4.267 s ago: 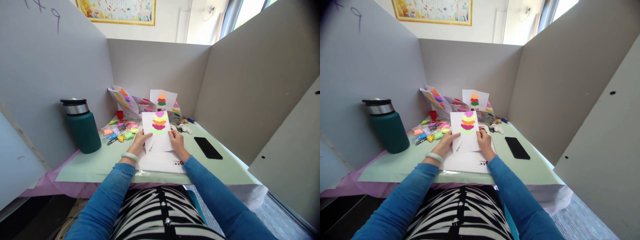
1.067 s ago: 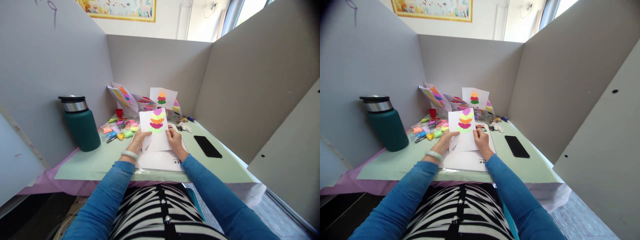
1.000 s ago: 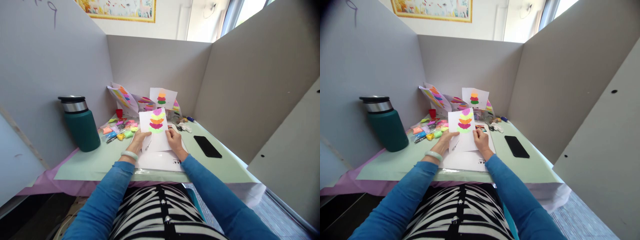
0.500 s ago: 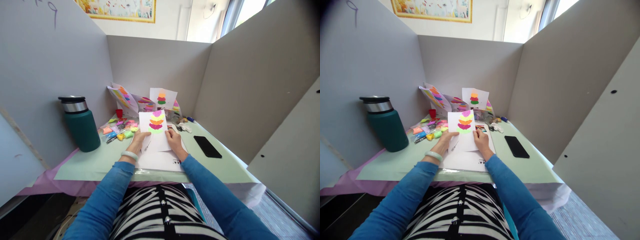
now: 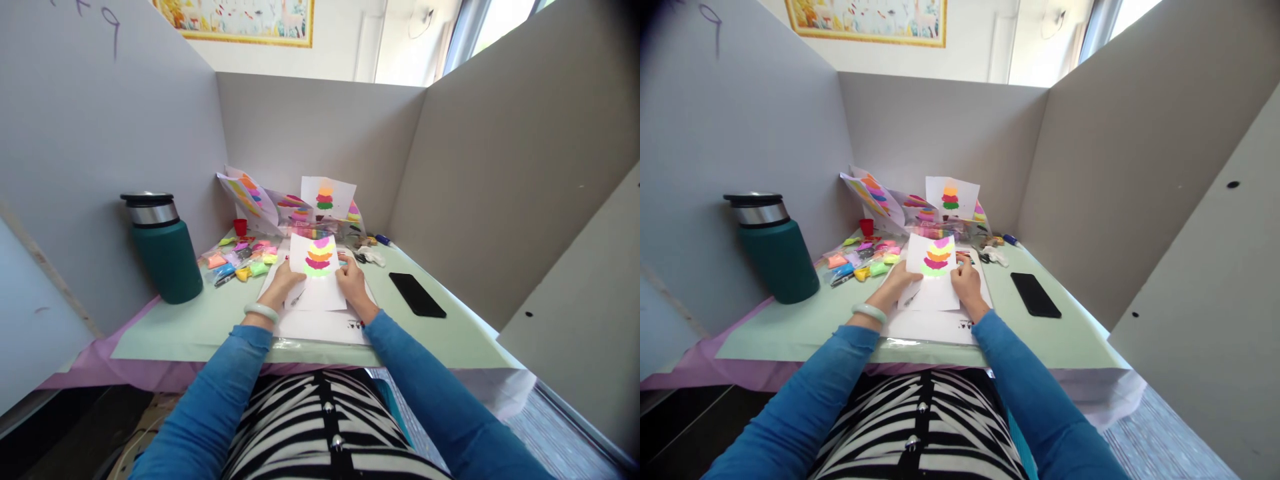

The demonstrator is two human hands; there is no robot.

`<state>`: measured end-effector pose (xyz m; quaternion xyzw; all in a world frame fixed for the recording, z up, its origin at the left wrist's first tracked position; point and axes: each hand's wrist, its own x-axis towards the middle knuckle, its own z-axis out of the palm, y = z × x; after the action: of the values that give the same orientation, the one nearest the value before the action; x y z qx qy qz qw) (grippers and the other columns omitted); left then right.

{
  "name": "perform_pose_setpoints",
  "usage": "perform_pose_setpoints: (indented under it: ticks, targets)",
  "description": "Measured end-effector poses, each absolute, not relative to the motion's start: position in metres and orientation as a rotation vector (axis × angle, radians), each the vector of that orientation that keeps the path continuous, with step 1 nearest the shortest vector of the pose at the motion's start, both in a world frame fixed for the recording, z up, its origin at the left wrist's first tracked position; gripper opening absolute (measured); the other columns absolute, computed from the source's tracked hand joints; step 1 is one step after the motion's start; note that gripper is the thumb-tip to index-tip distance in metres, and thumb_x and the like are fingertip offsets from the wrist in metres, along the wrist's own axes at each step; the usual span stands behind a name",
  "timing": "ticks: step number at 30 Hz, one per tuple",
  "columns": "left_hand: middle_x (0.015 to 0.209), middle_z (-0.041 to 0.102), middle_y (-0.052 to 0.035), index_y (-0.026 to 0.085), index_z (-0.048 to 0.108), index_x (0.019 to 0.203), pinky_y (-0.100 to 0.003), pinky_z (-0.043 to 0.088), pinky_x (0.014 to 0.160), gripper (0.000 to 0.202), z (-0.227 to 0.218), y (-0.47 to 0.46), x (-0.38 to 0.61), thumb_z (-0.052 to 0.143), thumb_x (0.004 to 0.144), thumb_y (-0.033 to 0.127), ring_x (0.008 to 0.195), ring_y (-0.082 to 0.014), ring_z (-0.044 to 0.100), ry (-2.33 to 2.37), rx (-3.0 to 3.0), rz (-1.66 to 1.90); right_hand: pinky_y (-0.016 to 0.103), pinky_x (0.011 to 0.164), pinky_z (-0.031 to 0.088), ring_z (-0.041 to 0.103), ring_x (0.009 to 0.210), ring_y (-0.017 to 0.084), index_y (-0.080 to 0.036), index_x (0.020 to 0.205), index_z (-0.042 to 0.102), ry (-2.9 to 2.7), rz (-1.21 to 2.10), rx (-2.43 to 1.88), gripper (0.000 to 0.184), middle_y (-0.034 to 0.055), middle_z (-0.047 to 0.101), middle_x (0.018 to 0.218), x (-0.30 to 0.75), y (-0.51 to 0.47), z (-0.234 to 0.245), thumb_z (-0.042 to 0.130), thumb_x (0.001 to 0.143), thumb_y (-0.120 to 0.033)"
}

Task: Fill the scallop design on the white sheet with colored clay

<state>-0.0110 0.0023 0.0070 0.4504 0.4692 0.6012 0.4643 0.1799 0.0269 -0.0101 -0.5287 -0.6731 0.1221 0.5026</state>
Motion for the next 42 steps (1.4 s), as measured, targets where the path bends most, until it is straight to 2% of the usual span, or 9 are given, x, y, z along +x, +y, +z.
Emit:
perform_pose_setpoints:
  ticks: [6, 12, 17, 22, 27, 31, 35, 39, 42]
  targets:
    - [0.095, 0.071, -0.0082, 0.020, 0.061, 0.090, -0.032, 0.046, 0.085, 0.047, 0.002, 0.013, -0.013, 0.072, 0.047, 0.005, 0.104, -0.0297, 0.061, 1.463, 1.267, 1.537, 0.030, 0.064, 0.038, 0.062, 0.075, 0.024, -0.020, 0.118, 0.061, -1.761, 0.124, -1.626, 0.042, 0.0068, 0.069, 0.080, 0.179, 0.023, -0.006, 0.052, 0.077, -0.021]
    - [0.101, 0.070, -0.0084, 0.015, 0.060, 0.112, -0.029, 0.046, 0.084, 0.050, 0.005, 0.015, -0.013, 0.057, 0.065, 0.001, 0.099, -0.0226, 0.064, 1.880, 1.498, 1.246, 0.029, 0.074, 0.040, 0.063, 0.086, 0.022, -0.023, 0.107, 0.066, -1.716, 0.171, -1.666, 0.031, 0.0060, 0.071, 0.091, 0.181, 0.020, -0.001, 0.041, 0.090, -0.029]
    - [0.101, 0.069, -0.0077, 0.013, 0.057, 0.122, -0.024, 0.047, 0.080, 0.058, 0.005, 0.014, -0.015, 0.054, 0.066, -0.002, 0.095, -0.0191, 0.065, 1.990, 1.535, 1.135, 0.027, 0.080, 0.041, 0.061, 0.093, 0.020, -0.020, 0.107, 0.064, -1.577, 0.272, -1.591, 0.033, 0.0063, 0.070, 0.102, 0.186, 0.026, -0.003, 0.036, 0.091, -0.026]
    - [0.108, 0.069, -0.0093, 0.013, 0.059, 0.121, -0.025, 0.045, 0.086, 0.056, 0.008, 0.012, -0.016, 0.054, 0.067, -0.001, 0.102, -0.0200, 0.064, 2.076, 1.608, 1.077, 0.027, 0.081, 0.041, 0.060, 0.094, 0.020, -0.017, 0.107, 0.062, -1.445, 0.195, -1.524, 0.035, 0.0070, 0.069, 0.106, 0.195, 0.031, -0.002, 0.033, 0.089, -0.023]
    - [0.124, 0.062, -0.0122, 0.012, 0.063, 0.118, -0.025, 0.043, 0.093, 0.051, 0.010, 0.009, -0.014, 0.055, 0.068, 0.001, 0.110, -0.0206, 0.061, 2.124, 1.706, 1.018, 0.032, 0.089, 0.038, 0.053, 0.106, 0.024, -0.017, 0.100, 0.065, -1.582, 0.016, -1.740, 0.031, 0.0100, 0.065, 0.109, 0.199, 0.024, 0.001, 0.036, 0.089, -0.021]
    - [0.121, 0.063, -0.0122, 0.014, 0.066, 0.114, -0.026, 0.043, 0.095, 0.045, 0.008, 0.008, -0.012, 0.055, 0.071, 0.003, 0.110, -0.0204, 0.060, 2.124, 1.767, 0.922, 0.037, 0.088, 0.039, 0.051, 0.110, 0.030, -0.016, 0.108, 0.064, -1.907, 0.011, -1.918, 0.028, 0.0137, 0.062, 0.113, 0.195, 0.021, -0.004, 0.049, 0.087, -0.028]
    - [0.118, 0.064, -0.0126, 0.014, 0.068, 0.110, -0.028, 0.041, 0.097, 0.040, 0.005, 0.009, -0.013, 0.053, 0.074, 0.007, 0.113, -0.0220, 0.057, 2.149, 1.814, 0.933, 0.033, 0.081, 0.042, 0.057, 0.104, 0.025, -0.017, 0.113, 0.060, -1.959, 0.065, -1.993, 0.034, 0.0131, 0.060, 0.111, 0.194, 0.023, -0.006, 0.041, 0.086, -0.011]
    - [0.115, 0.065, -0.0120, 0.014, 0.069, 0.108, -0.028, 0.042, 0.096, 0.037, 0.003, 0.011, -0.014, 0.053, 0.075, 0.008, 0.109, -0.0206, 0.059, 2.128, 1.830, 0.996, 0.033, 0.083, 0.042, 0.053, 0.108, 0.025, -0.016, 0.122, 0.056, -1.800, -0.096, -1.957, 0.041, 0.0149, 0.056, 0.117, 0.196, 0.022, -0.003, 0.033, 0.089, -0.008]
    - [0.115, 0.066, -0.0108, 0.015, 0.070, 0.107, -0.027, 0.043, 0.095, 0.034, 0.003, 0.011, -0.012, 0.052, 0.077, 0.009, 0.106, -0.0194, 0.061, 2.108, 1.833, 1.068, 0.037, 0.087, 0.041, 0.050, 0.111, 0.028, -0.014, 0.117, 0.060, -1.839, -0.142, -1.990, 0.039, 0.0172, 0.056, 0.116, 0.196, 0.021, -0.001, 0.034, 0.088, -0.009]
